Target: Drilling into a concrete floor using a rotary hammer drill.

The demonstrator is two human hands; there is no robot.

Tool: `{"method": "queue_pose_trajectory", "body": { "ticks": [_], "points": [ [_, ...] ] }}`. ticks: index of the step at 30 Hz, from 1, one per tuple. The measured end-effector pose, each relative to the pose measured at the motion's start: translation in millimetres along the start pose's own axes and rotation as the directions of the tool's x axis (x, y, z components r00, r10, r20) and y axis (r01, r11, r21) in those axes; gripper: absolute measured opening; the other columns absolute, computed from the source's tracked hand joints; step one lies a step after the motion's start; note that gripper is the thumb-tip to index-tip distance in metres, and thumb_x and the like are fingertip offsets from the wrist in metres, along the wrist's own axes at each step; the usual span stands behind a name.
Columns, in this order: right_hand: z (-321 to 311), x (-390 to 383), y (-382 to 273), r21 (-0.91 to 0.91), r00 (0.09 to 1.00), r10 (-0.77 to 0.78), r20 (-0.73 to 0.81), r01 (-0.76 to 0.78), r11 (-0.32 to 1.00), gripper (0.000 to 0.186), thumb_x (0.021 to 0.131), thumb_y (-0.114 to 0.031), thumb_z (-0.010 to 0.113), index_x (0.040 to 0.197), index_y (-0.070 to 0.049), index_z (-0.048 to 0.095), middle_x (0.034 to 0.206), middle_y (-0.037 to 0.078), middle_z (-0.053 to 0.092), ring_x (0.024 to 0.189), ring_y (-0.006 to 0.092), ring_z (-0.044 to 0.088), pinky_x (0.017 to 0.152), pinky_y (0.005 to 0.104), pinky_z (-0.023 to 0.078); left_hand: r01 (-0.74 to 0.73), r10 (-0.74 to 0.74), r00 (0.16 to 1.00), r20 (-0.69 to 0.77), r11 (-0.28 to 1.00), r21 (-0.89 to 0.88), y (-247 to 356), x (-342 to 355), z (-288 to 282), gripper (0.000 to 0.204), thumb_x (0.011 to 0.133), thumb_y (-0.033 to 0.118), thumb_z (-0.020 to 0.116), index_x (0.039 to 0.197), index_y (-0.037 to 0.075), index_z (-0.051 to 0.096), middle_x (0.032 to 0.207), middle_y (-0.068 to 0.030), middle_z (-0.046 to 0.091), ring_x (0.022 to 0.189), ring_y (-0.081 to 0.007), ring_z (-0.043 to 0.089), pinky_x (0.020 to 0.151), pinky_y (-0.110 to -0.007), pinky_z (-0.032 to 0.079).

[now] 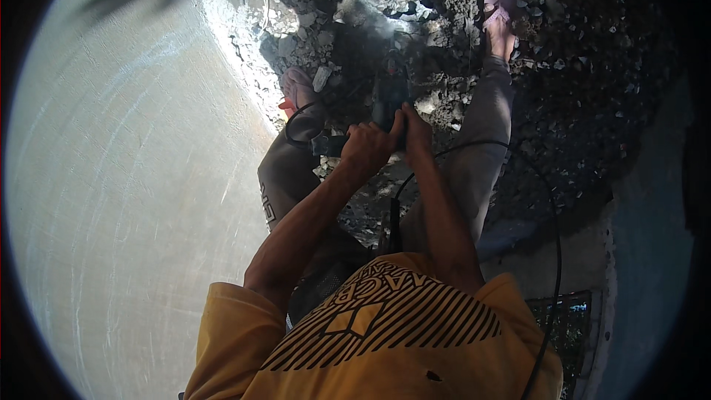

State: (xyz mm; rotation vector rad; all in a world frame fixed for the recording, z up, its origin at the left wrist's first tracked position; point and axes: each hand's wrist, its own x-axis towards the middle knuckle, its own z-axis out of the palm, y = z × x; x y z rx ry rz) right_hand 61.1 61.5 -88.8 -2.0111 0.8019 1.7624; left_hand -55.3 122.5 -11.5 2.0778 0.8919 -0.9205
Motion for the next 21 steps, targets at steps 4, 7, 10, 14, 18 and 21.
{"method": "queue_pose_trajectory", "body": {
  "ticks": [4,7,10,14,18,21],
  "points": [
    [-4.8,16.7,16.8,-0.095,0.997,-0.077,-0.017,0.075,0.993,0.046,0.090,-0.042,0.067,0.118,-0.005,0.066,0.111,0.010,0.065,0.100,0.0217,0.061,0.085,0.0375,0.048,-0.011,0.010,1.000,-0.025,0.999,-0.030,-0.9,-0.7,11.2,0.067,0.087,0.020,0.063,0.148,0.009,0.036,0.078,-0.0160,0.067,0.064,-0.0277,0.068,0.054,-0.042,0.050],
    [-8.5,25.7,17.7,-0.133,0.991,-0.124,-0.055,0.116,0.984,0.040,0.091,-0.042,0.068,0.109,-0.007,0.068,0.106,0.007,0.065,0.095,0.0184,0.060,0.082,0.0363,0.047,-0.019,0.019,1.000,-0.020,1.000,-0.021,-0.1,0.1,5.5,0.069,0.087,0.020,0.063,0.148,0.008,0.035,0.078,-0.0157,0.067,0.065,-0.0279,0.068,0.053,-0.042,0.050],
    [-8.2,26.5,17.5,-0.164,0.991,-0.107,-0.082,0.092,0.982,0.038,0.092,-0.043,0.066,0.107,-0.008,0.067,0.104,0.007,0.064,0.096,0.0182,0.059,0.085,0.0361,0.046,-0.009,0.009,1.000,-0.006,1.000,0.023,1.9,0.6,-0.3,0.071,0.085,0.017,0.063,0.149,0.008,0.034,0.078,-0.0136,0.066,0.067,-0.0261,0.067,0.058,-0.042,0.052],
    [-14.3,21.5,14.8,-0.171,0.991,-0.126,0.051,0.133,0.976,0.087,0.088,-0.059,0.062,0.151,-0.005,0.037,0.144,0.024,0.048,0.131,0.0357,0.049,0.105,0.0436,0.041,0.003,-0.002,1.000,0.011,1.000,-0.008,3.5,1.0,2.6,0.071,0.085,0.017,0.063,0.149,0.008,0.034,0.078,-0.0135,0.065,0.066,-0.0254,0.066,0.058,-0.041,0.051],
    [-15.4,23.6,15.9,-0.199,0.995,-0.097,0.014,0.097,0.975,0.087,0.088,-0.058,0.063,0.153,-0.007,0.034,0.146,0.024,0.046,0.132,0.0362,0.048,0.106,0.0437,0.041,-0.007,0.008,1.000,0.012,0.999,-0.040,4.1,2.4,5.8,0.069,0.088,0.020,0.062,0.149,0.008,0.034,0.080,-0.0165,0.068,0.068,-0.0286,0.068,0.055,-0.045,0.052],
    [-14.8,22.3,14.1,-0.153,0.994,-0.098,0.054,0.105,0.983,0.088,0.088,-0.057,0.063,0.154,-0.008,0.032,0.149,0.023,0.043,0.135,0.0364,0.045,0.107,0.0440,0.040,0.003,-0.003,1.000,0.028,1.000,-0.028,5.2,2.5,5.4,0.069,0.088,0.020,0.062,0.149,0.008,0.034,0.080,-0.0165,0.068,0.068,-0.0293,0.068,0.056,-0.045,0.052]
  ]
}}
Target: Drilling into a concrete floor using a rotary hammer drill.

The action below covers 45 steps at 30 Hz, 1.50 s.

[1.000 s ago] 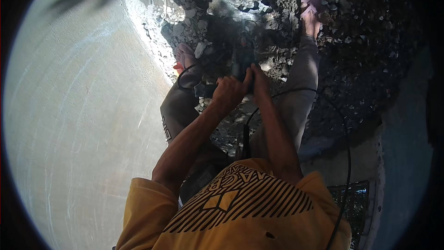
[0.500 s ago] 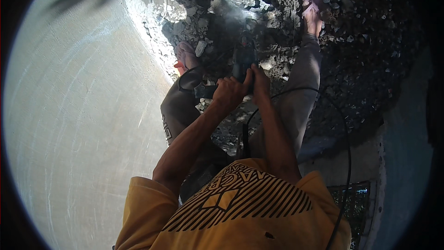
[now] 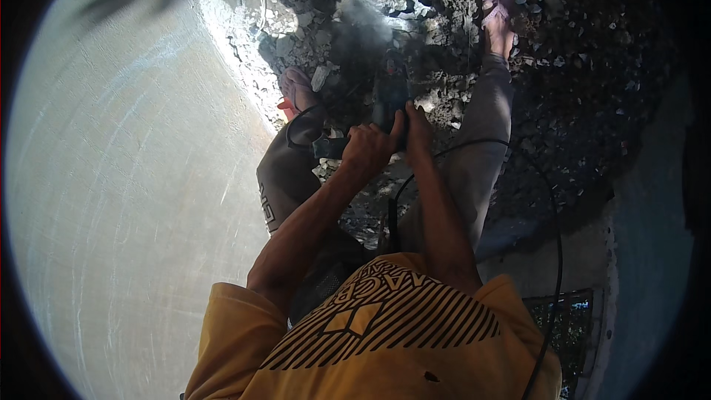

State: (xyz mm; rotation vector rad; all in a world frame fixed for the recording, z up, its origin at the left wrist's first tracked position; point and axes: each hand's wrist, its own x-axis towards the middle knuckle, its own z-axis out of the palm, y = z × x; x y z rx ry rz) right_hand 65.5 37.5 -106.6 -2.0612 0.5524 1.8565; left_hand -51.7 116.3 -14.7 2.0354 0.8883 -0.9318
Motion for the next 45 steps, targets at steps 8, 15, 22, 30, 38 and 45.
{"method": "queue_pose_trajectory", "body": {
  "ticks": [8,15,22,30,38,45],
  "points": [
    [-0.4,-4.1,-6.5,-0.040,0.999,0.011,-0.041,-0.013,0.999,0.086,0.088,-0.055,0.064,0.153,-0.008,0.033,0.151,0.023,0.040,0.137,0.0366,0.042,0.110,0.0435,0.036,0.009,-0.009,1.000,-0.022,1.000,-0.002,3.0,0.3,1.2,0.068,0.088,0.020,0.061,0.148,0.009,0.034,0.080,-0.0170,0.068,0.067,-0.0291,0.067,0.056,-0.045,0.051],
    [-1.6,-7.2,-8.8,-0.026,0.999,0.028,-0.037,-0.029,0.999,0.085,0.089,-0.053,0.066,0.153,-0.006,0.034,0.148,0.023,0.044,0.135,0.0349,0.045,0.108,0.0433,0.038,0.031,-0.030,0.998,-0.054,1.000,0.006,6.5,0.4,10.4,0.067,0.087,0.021,0.062,0.148,0.010,0.035,0.079,-0.0160,0.067,0.065,-0.0281,0.066,0.055,-0.043,0.051],
    [-3.0,-8.7,-6.7,-0.017,1.000,0.007,-0.029,-0.008,1.000,0.085,0.089,-0.053,0.065,0.151,-0.004,0.036,0.146,0.024,0.046,0.133,0.0347,0.047,0.107,0.0437,0.039,0.037,-0.037,0.998,-0.054,0.999,-0.002,8.8,-0.7,14.0,0.069,0.087,0.019,0.063,0.149,0.010,0.034,0.079,-0.0168,0.066,0.066,-0.0291,0.066,0.056,-0.043,0.051],
    [-6.0,2.5,3.1,-0.041,0.997,-0.030,-0.070,0.027,0.999,0.075,0.090,-0.054,0.063,0.139,0.002,0.052,0.133,0.023,0.058,0.121,0.0313,0.057,0.099,0.0385,0.044,0.023,-0.023,0.999,-0.030,1.000,0.012,11.2,-2.3,14.7,0.073,0.086,0.020,0.064,0.150,0.008,0.032,0.080,-0.0157,0.066,0.068,-0.0301,0.067,0.059,-0.045,0.052],
    [5.9,-16.0,-12.9,-0.096,0.980,0.048,-0.193,-0.067,0.993,0.067,0.087,-0.054,0.068,0.105,0.010,0.068,0.102,0.017,0.068,0.092,0.0236,0.062,0.081,0.0406,0.047,0.022,-0.022,1.000,-0.007,1.000,0.000,8.8,-3.1,13.6,0.074,0.085,0.019,0.065,0.150,0.008,0.031,0.079,-0.0150,0.066,0.068,-0.0292,0.067,0.060,-0.046,0.052],
    [-0.6,-7.5,-1.3,-0.110,0.978,0.015,-0.207,-0.039,0.993,0.070,0.086,-0.056,0.068,0.108,0.010,0.067,0.109,0.021,0.067,0.099,0.0265,0.063,0.084,0.0414,0.048,0.028,-0.027,0.999,-0.042,0.999,0.018,11.4,-2.1,19.1,0.073,0.085,0.018,0.065,0.149,0.008,0.031,0.077,-0.0157,0.066,0.068,-0.0305,0.067,0.058,-0.047,0.053]
  ]
}}
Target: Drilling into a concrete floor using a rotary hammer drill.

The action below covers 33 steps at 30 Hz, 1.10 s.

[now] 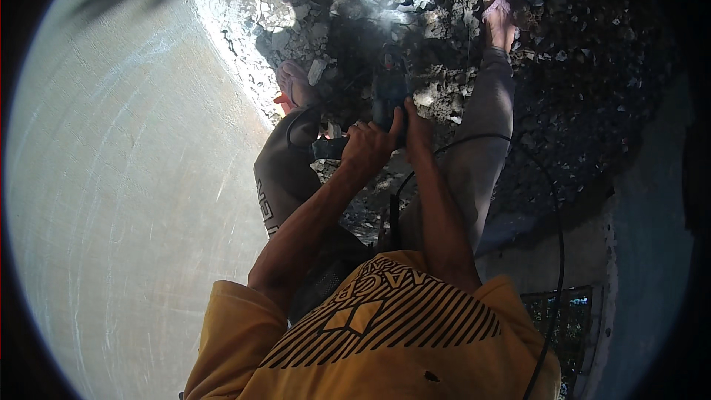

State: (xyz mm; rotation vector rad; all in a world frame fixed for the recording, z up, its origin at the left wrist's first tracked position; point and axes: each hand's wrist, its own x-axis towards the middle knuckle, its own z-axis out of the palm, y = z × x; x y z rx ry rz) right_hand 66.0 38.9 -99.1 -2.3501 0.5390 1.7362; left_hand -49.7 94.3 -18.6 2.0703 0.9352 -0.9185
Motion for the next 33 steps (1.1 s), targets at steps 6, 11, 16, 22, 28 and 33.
{"method": "queue_pose_trajectory", "body": {
  "ticks": [6,11,16,22,28,33],
  "points": [
    [0.2,-7.7,-12.9,-0.058,0.997,0.072,0.006,-0.072,0.996,0.068,0.086,-0.054,0.069,0.110,0.010,0.067,0.113,0.020,0.067,0.102,0.0273,0.063,0.086,0.0412,0.048,0.002,-0.002,1.000,0.012,1.000,-0.023,-0.7,0.6,-2.0,0.074,0.085,0.019,0.065,0.150,0.008,0.031,0.078,-0.0173,0.066,0.069,-0.0326,0.068,0.058,-0.047,0.053],
    [0.8,-24.7,-30.7,-0.017,0.999,0.009,-0.054,-0.010,1.000,0.061,0.086,-0.048,0.072,0.108,0.009,0.068,0.108,0.018,0.068,0.098,0.0251,0.063,0.084,0.0390,0.047,0.017,-0.015,1.000,0.026,0.999,-0.050,1.8,1.9,-4.9,0.075,0.085,0.019,0.066,0.150,0.008,0.031,0.080,-0.0180,0.066,0.069,-0.0326,0.068,0.059,-0.047,0.054],
    [-2.8,-28.9,-38.0,-0.052,0.997,0.078,-0.018,-0.078,0.996,0.060,0.086,-0.048,0.072,0.105,0.008,0.069,0.104,0.017,0.068,0.094,0.0245,0.063,0.081,0.0398,0.047,0.024,-0.022,0.999,0.023,0.997,-0.068,2.2,2.3,-6.2,0.074,0.085,0.019,0.066,0.150,0.008,0.031,0.081,-0.0188,0.067,0.069,-0.0329,0.068,0.059,-0.047,0.054],
    [-2.9,-20.1,-29.6,-0.027,0.998,0.051,-0.027,-0.052,0.998,0.061,0.085,-0.050,0.072,0.104,0.008,0.069,0.103,0.017,0.068,0.092,0.0245,0.063,0.080,0.0404,0.048,0.027,-0.026,0.999,0.029,0.998,-0.049,5.2,2.1,-2.0,0.076,0.084,0.019,0.067,0.150,0.007,0.031,0.081,-0.0193,0.067,0.070,-0.0321,0.068,0.059,-0.047,0.053],
    [-2.8,-29.7,-36.8,-0.064,0.998,0.053,-0.042,-0.056,0.996,0.060,0.085,-0.049,0.072,0.105,0.008,0.070,0.106,0.017,0.069,0.093,0.0252,0.063,0.082,0.0401,0.048,0.020,-0.019,0.999,0.026,0.998,-0.063,4.0,1.5,4.2,0.075,0.085,0.019,0.067,0.150,0.008,0.030,0.081,-0.0192,0.067,0.070,-0.0322,0.068,0.059,-0.047,0.053],
    [-3.0,-32.4,-37.2,-0.071,0.999,0.032,-0.042,-0.035,0.997,0.058,0.085,-0.047,0.073,0.106,0.007,0.070,0.106,0.017,0.069,0.094,0.0252,0.064,0.082,0.0396,0.048,0.026,-0.025,1.000,0.014,0.999,-0.047,4.9,0.1,3.3,0.074,0.086,0.019,0.065,0.150,0.008,0.030,0.081,-0.0195,0.066,0.069,-0.0325,0.068,0.059,-0.047,0.053]
  ]
}}
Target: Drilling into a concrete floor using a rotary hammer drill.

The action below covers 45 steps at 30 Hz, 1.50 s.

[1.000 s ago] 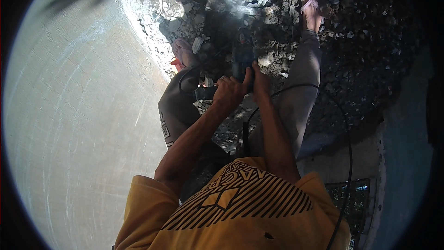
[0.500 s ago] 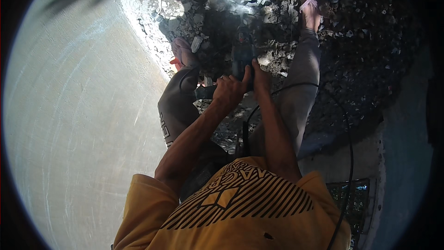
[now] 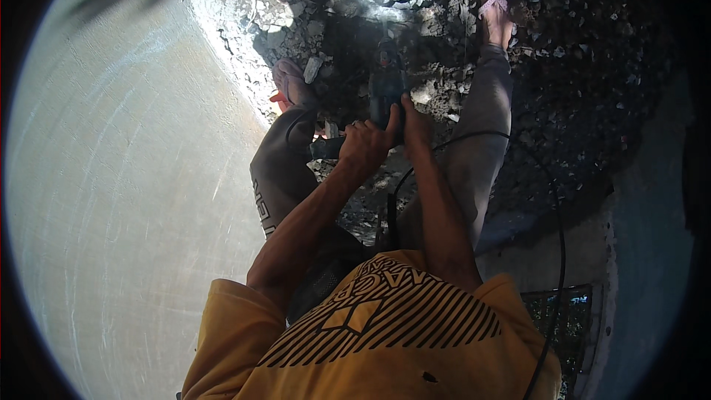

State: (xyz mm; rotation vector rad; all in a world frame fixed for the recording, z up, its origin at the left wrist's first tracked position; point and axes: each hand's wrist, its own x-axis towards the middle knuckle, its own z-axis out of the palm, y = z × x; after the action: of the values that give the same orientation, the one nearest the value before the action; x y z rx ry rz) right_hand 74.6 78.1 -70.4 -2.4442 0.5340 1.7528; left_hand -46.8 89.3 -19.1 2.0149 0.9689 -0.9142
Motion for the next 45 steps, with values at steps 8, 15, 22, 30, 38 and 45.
{"method": "queue_pose_trajectory", "body": {
  "ticks": [8,15,22,30,38,45],
  "points": [
    [0.0,1.6,2.8,0.021,1.000,-0.009,0.026,0.009,1.000,0.058,0.086,-0.046,0.073,0.109,0.007,0.069,0.107,0.016,0.069,0.096,0.0236,0.063,0.084,0.0388,0.048,-0.004,0.005,0.999,-0.041,1.000,0.027,-0.3,-1.9,5.5,0.072,0.085,0.016,0.062,0.150,0.008,0.033,0.077,-0.0163,0.064,0.067,-0.0291,0.066,0.057,-0.044,0.052],
    [0.9,4.7,4.9,-0.006,1.000,-0.002,0.009,0.002,1.000,0.060,0.086,-0.048,0.072,0.102,0.009,0.070,0.101,0.018,0.070,0.092,0.0241,0.064,0.080,0.0396,0.048,-0.007,0.010,0.999,-0.042,0.999,0.053,0.0,-1.5,1.7,0.071,0.084,0.013,0.060,0.150,0.006,0.034,0.075,-0.0133,0.063,0.065,-0.0252,0.064,0.056,-0.039,0.051],
    [1.7,17.9,12.3,-0.019,1.000,-0.029,0.004,0.029,0.999,0.064,0.087,-0.052,0.069,0.101,0.010,0.070,0.100,0.020,0.070,0.090,0.0261,0.065,0.079,0.0412,0.048,-0.001,0.002,1.000,-0.018,0.998,0.057,1.6,0.4,-2.9,0.071,0.085,0.014,0.061,0.150,0.006,0.033,0.076,-0.0139,0.063,0.066,-0.0252,0.065,0.057,-0.039,0.051],
    [3.9,14.7,10.9,-0.052,1.000,-0.016,-0.013,0.016,0.999,0.062,0.086,-0.052,0.069,0.101,0.008,0.071,0.101,0.021,0.070,0.092,0.0274,0.065,0.080,0.0419,0.048,0.001,-0.002,1.000,-0.027,1.000,-0.009,-0.5,-0.2,2.5,0.071,0.085,0.014,0.061,0.150,0.007,0.034,0.077,-0.0151,0.063,0.065,-0.0254,0.065,0.057,-0.040,0.052],
    [0.9,17.7,12.2,-0.016,0.999,-0.036,0.005,0.036,0.999,0.063,0.087,-0.053,0.068,0.100,0.008,0.071,0.100,0.020,0.070,0.090,0.0262,0.065,0.080,0.0420,0.048,0.002,-0.002,0.999,-0.039,1.000,-0.007,1.3,2.1,-1.1,0.070,0.085,0.014,0.061,0.150,0.007,0.035,0.075,-0.0149,0.063,0.064,-0.0253,0.064,0.053,-0.040,0.051],
    [2.2,19.8,12.4,0.020,0.999,-0.030,0.031,0.029,0.999,0.060,0.088,-0.051,0.068,0.101,0.007,0.072,0.099,0.018,0.070,0.089,0.0254,0.064,0.079,0.0416,0.048,0.005,-0.003,0.996,-0.085,1.000,0.018,0.0,3.2,5.3,0.070,0.084,0.014,0.061,0.149,0.007,0.036,0.073,-0.0130,0.062,0.062,-0.0246,0.064,0.051,-0.038,0.050]
  ]
}}
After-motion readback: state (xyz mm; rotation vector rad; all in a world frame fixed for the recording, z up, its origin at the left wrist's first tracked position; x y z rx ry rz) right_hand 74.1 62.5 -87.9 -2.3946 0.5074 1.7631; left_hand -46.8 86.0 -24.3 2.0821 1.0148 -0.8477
